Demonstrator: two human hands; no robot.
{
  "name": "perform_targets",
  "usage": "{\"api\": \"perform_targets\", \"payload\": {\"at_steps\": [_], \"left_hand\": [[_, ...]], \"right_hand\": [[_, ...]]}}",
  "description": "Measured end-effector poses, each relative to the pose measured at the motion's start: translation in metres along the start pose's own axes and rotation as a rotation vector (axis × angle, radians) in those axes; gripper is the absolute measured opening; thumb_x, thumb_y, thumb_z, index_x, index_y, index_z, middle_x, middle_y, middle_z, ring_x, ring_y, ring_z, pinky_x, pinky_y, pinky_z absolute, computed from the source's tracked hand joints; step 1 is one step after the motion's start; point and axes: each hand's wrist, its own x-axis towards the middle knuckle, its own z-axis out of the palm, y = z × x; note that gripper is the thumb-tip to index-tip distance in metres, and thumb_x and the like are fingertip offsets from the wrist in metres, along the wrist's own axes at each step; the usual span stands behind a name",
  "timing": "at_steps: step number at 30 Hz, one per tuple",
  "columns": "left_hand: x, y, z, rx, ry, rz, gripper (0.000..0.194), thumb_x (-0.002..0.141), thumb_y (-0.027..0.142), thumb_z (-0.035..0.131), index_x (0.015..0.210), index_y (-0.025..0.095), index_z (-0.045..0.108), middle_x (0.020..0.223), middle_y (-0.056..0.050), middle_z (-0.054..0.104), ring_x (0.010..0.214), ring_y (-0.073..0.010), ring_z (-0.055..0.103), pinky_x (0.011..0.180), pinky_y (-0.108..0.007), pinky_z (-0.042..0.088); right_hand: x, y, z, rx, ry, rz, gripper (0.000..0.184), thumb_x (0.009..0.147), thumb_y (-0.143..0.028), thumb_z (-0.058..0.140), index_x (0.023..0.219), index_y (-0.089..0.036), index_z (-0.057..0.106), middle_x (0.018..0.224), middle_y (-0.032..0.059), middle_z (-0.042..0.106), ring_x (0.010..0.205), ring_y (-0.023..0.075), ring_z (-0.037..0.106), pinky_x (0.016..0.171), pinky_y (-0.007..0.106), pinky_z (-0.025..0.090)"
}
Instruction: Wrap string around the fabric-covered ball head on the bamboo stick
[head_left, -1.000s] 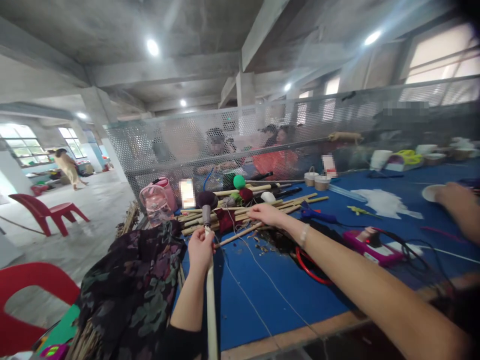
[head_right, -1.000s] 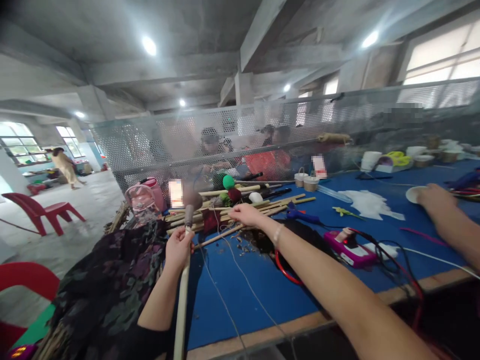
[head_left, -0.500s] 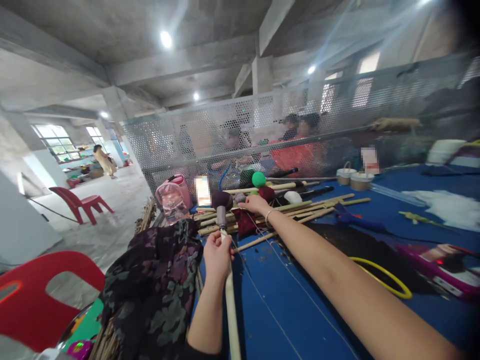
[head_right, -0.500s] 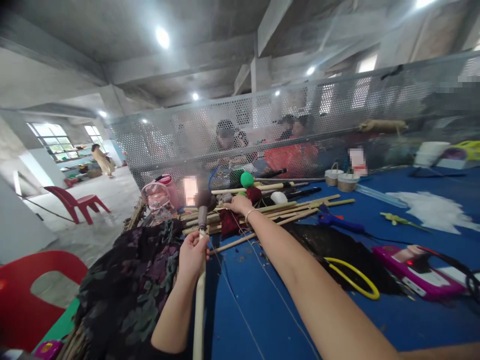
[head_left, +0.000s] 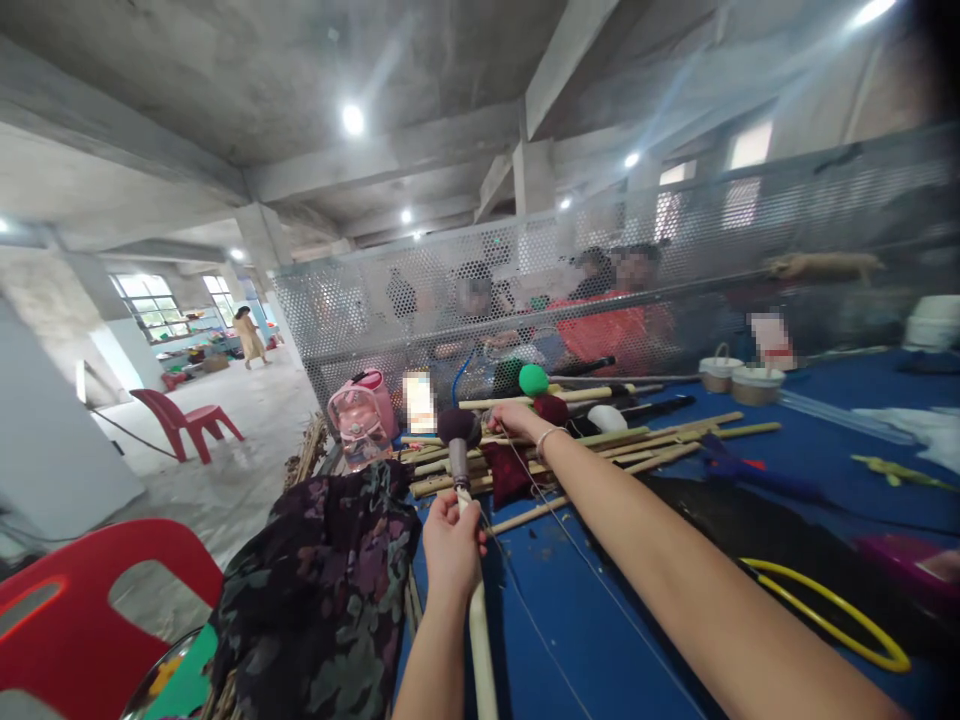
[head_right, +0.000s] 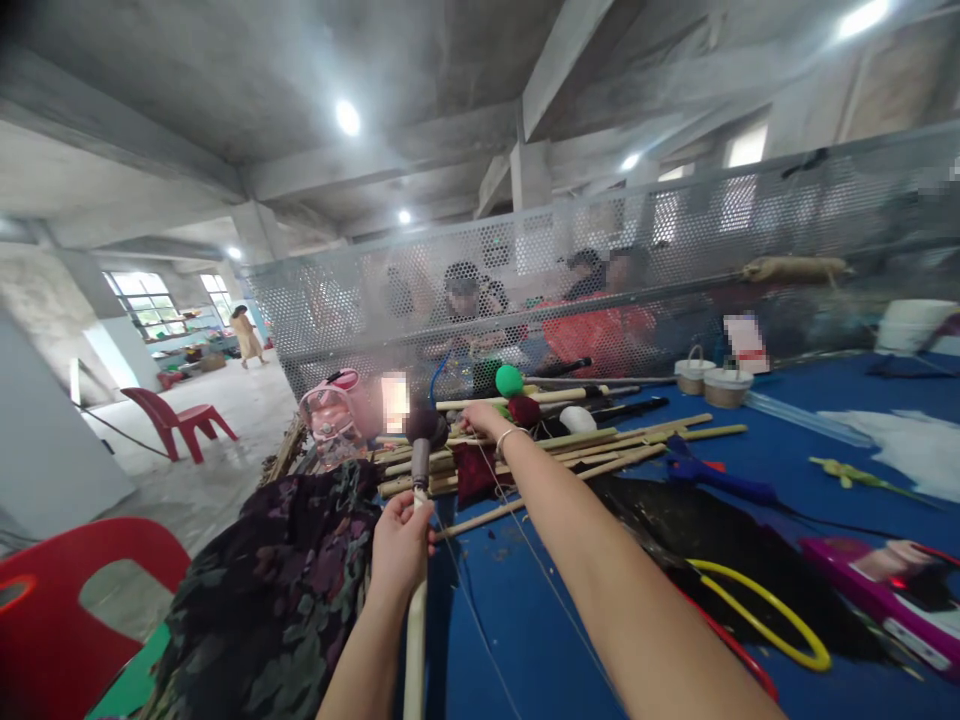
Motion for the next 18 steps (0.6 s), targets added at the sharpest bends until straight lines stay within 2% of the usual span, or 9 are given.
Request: {"api": "perform_targets", "payload": {"at_steps": [3, 6, 13, 18], "left_hand": [[0.0, 0.0, 0.0, -0.023, 0.0, -0.006, 0.034, 0.06, 0.036, 0.066, 0.08, 0.018, 0.044, 0.05, 0.009, 0.044, 0.033, -0.0051, 0.04, 0.03, -0.016, 0.03], [0.0, 0.0, 0.0, -0.037, 0.001, 0.001, 0.033, 0.06, 0.032, 0.065, 0.081, 0.018, 0.043, 0.051, 0.009, 0.044, 0.033, -0.0049, 0.04, 0.029, -0.015, 0.03], [0.0, -0.002, 0.0, 0.012, -0.004, 0.004, 0.027, 0.063, 0.024, 0.061, 0.083, 0.018, 0.044, 0.051, 0.009, 0.045, 0.034, -0.0056, 0.041, 0.029, -0.016, 0.033], [-0.003, 0.0, 0.0, 0.035, -0.012, 0.025, 0.023, 0.065, 0.022, 0.058, 0.082, 0.017, 0.045, 0.05, 0.009, 0.045, 0.034, -0.0062, 0.042, 0.03, -0.016, 0.033]], "right_hand": [[0.002, -0.024, -0.016, 0.133, -0.007, -0.006, 0.018, 0.086, -0.027, 0.046, 0.086, -0.011, 0.054, 0.088, 0.0069, 0.06, 0.064, 0.0098, 0.055, 0.055, 0.023, 0.047], [0.002, -0.055, -0.037, 0.249, -0.013, -0.098, 0.013, 0.083, -0.024, 0.05, 0.074, -0.014, 0.051, 0.089, 0.0064, 0.062, 0.06, 0.0077, 0.053, 0.05, 0.019, 0.044], [-0.018, -0.121, -0.084, 0.377, 0.065, -0.374, 0.014, 0.076, -0.026, 0.058, 0.07, -0.016, 0.05, 0.088, 0.0043, 0.059, 0.068, 0.0084, 0.051, 0.051, 0.016, 0.042], [-0.052, -0.167, -0.111, 0.324, 0.106, -0.577, 0.014, 0.079, -0.028, 0.056, 0.077, -0.015, 0.053, 0.094, 0.0048, 0.058, 0.074, 0.0093, 0.052, 0.055, 0.019, 0.044]]}}
